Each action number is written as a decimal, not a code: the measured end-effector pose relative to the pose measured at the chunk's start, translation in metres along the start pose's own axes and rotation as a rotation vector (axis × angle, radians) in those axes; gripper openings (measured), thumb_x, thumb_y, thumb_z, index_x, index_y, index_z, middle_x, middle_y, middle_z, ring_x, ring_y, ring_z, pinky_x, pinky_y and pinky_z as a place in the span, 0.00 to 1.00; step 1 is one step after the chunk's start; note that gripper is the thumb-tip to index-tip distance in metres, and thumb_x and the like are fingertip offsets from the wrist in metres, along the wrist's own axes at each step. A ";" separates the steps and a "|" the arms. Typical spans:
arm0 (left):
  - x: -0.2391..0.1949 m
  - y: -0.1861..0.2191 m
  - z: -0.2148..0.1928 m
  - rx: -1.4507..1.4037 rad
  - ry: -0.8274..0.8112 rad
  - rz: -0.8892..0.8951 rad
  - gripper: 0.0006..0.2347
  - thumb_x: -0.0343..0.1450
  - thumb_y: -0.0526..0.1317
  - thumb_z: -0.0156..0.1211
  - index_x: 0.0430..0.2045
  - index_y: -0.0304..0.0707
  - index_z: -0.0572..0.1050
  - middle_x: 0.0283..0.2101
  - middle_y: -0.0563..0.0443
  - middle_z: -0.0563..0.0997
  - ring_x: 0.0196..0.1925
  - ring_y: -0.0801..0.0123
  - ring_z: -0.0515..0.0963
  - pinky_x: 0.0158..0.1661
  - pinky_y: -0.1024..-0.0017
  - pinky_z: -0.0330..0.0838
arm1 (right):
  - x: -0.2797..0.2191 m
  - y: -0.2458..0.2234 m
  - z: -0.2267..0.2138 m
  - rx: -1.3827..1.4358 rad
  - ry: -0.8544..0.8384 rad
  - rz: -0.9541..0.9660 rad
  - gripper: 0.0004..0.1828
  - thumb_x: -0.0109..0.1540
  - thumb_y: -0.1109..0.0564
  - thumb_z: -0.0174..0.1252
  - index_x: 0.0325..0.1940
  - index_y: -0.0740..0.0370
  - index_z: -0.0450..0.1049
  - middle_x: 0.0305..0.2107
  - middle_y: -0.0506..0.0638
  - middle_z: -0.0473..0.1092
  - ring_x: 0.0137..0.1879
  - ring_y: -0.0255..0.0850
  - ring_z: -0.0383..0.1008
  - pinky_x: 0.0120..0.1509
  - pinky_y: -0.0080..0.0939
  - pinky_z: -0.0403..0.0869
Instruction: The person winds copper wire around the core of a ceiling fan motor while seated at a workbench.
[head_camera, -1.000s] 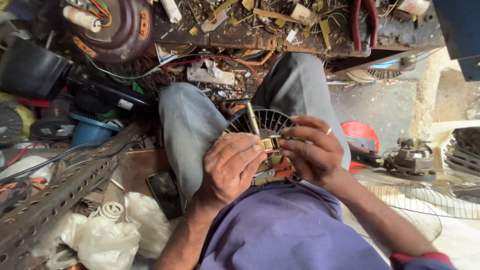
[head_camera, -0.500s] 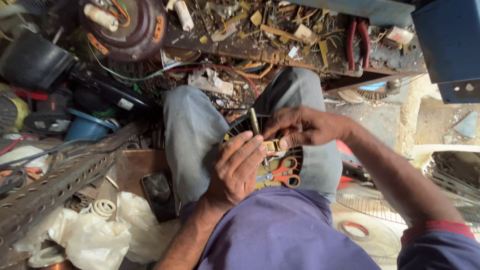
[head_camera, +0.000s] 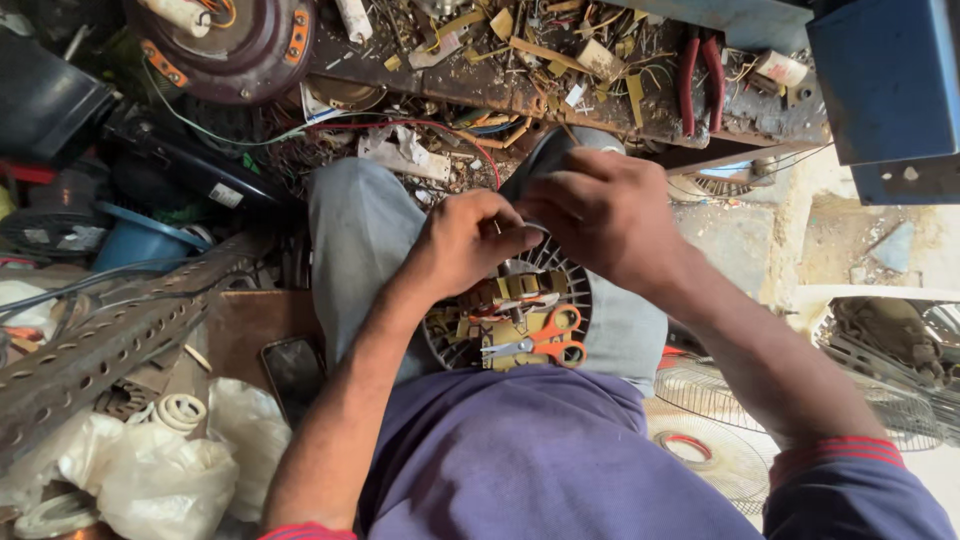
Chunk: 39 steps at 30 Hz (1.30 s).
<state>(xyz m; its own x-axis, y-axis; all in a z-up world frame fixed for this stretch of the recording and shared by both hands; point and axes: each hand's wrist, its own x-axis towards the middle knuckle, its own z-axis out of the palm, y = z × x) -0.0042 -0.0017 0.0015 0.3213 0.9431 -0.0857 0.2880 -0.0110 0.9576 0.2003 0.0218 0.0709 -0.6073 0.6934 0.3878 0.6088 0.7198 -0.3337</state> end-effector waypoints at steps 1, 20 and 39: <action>-0.004 0.003 -0.003 -0.084 -0.009 0.010 0.11 0.69 0.45 0.69 0.33 0.34 0.82 0.36 0.47 0.84 0.37 0.65 0.83 0.39 0.70 0.75 | -0.005 0.002 -0.010 0.122 -0.048 0.092 0.06 0.57 0.57 0.72 0.37 0.57 0.82 0.25 0.51 0.70 0.28 0.45 0.71 0.30 0.44 0.68; -0.061 0.050 0.016 0.066 0.354 0.453 0.04 0.72 0.35 0.61 0.33 0.32 0.80 0.54 0.44 0.78 0.54 0.56 0.81 0.55 0.61 0.79 | -0.012 0.047 0.048 0.556 -0.144 0.502 0.02 0.60 0.60 0.66 0.36 0.55 0.83 0.32 0.45 0.81 0.36 0.32 0.80 0.36 0.36 0.78; -0.038 0.058 0.007 -0.011 0.302 0.403 0.02 0.71 0.33 0.65 0.31 0.34 0.79 0.42 0.46 0.80 0.44 0.61 0.80 0.45 0.70 0.75 | -0.015 0.037 0.041 0.776 -0.147 0.783 0.08 0.56 0.61 0.63 0.38 0.54 0.83 0.29 0.48 0.79 0.29 0.50 0.78 0.34 0.43 0.73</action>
<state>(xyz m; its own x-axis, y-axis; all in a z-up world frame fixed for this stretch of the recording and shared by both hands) 0.0069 -0.0401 0.0584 0.1290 0.9185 0.3738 0.1847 -0.3926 0.9010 0.2113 0.0398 0.0176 -0.2811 0.9256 -0.2533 0.3967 -0.1283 -0.9090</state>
